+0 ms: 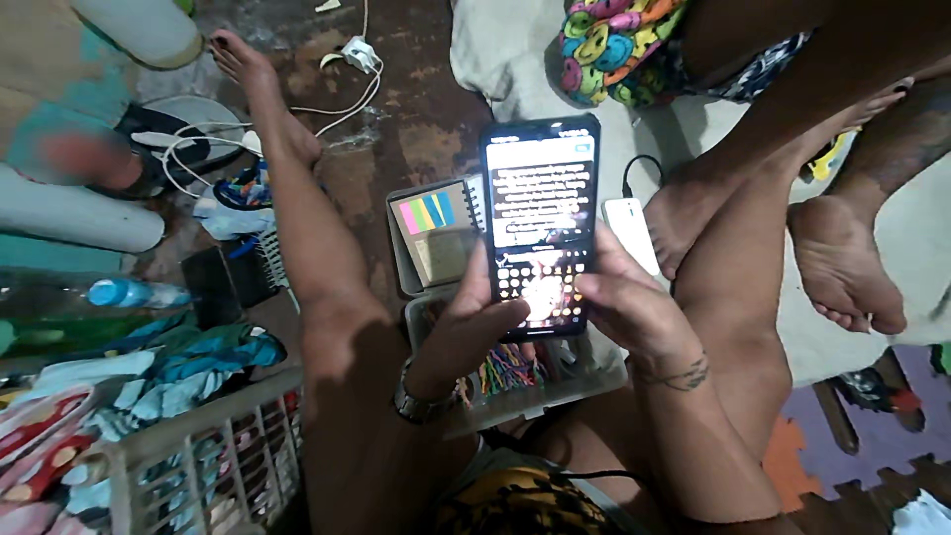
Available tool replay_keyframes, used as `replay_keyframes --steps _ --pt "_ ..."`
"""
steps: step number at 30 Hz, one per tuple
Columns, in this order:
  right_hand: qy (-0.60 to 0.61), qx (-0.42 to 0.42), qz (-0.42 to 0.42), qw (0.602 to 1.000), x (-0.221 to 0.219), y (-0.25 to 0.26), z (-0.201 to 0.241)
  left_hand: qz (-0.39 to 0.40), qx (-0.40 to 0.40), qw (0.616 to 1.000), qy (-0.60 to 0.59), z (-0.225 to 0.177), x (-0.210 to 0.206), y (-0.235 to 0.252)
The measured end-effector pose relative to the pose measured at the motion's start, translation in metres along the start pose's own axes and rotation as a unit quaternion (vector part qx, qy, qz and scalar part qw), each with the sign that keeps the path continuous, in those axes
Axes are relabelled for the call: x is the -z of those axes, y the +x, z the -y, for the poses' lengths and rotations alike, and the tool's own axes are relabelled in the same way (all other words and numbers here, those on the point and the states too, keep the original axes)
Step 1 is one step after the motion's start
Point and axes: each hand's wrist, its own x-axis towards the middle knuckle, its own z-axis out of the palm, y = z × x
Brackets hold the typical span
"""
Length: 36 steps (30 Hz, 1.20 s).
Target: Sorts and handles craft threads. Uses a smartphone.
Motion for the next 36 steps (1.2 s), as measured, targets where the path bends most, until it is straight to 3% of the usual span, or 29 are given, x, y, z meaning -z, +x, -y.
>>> replay_keyframes --steps 7,11,16,19,25,36 --pt "0.082 0.052 -0.205 0.974 0.001 0.005 0.009 0.100 0.043 0.992 0.066 0.011 -0.003 0.003" --pt "0.101 0.029 -0.243 0.964 0.001 0.006 0.010 0.095 0.049 0.991 0.076 0.011 -0.006 0.004" --pt "0.062 0.032 -0.196 0.978 0.003 0.005 0.010 0.096 0.042 0.992 0.070 0.013 -0.006 0.004" --pt "0.037 0.021 -0.162 0.986 -0.001 0.005 0.009 0.058 0.043 0.996 0.054 0.013 -0.008 0.003" --pt "0.002 -0.005 -0.163 0.987 -0.008 0.006 0.004 0.034 0.033 0.999 0.019 0.014 -0.005 0.000" --pt "-0.042 -0.020 -0.224 0.974 -0.014 0.010 0.005 0.043 0.032 0.995 0.086 0.011 -0.005 0.002"
